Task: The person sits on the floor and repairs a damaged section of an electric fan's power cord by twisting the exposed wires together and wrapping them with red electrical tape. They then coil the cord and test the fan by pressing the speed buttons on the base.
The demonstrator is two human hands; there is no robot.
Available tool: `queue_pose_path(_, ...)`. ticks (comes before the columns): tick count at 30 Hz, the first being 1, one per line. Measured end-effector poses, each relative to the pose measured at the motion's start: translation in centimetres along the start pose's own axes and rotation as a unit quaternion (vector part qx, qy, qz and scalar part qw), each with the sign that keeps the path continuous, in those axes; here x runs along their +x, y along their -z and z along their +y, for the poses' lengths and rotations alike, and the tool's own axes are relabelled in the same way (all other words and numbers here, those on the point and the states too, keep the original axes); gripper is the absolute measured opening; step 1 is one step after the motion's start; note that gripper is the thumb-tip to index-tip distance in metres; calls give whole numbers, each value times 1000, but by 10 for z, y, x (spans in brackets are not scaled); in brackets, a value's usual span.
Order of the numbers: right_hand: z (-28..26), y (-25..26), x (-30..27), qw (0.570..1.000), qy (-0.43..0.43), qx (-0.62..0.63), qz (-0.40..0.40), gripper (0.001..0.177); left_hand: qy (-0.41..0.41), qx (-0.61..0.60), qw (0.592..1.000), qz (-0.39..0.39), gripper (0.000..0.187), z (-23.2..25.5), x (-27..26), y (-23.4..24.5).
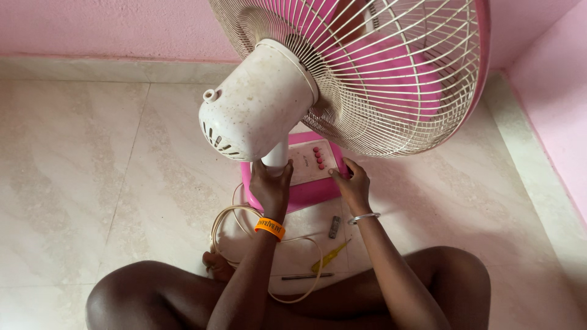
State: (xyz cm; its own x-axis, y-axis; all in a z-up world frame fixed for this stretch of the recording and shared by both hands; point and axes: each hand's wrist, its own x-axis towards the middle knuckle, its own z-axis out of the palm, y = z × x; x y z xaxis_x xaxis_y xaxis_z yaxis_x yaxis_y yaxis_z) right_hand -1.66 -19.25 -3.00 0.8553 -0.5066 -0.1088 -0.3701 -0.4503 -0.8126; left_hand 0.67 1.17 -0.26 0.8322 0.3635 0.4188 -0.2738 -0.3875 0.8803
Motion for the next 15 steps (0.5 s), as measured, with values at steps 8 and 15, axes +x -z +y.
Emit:
queue_pose_path(8, 13, -4, -4, 997, 67, -5, 33, 66, 33, 30, 999, -22, 65, -10, 6, -2)
queue_pose_path(15, 14, -6, -15, 998, 51, 10, 37, 66, 46, -1, 998, -48, 70, -13, 13, 0)
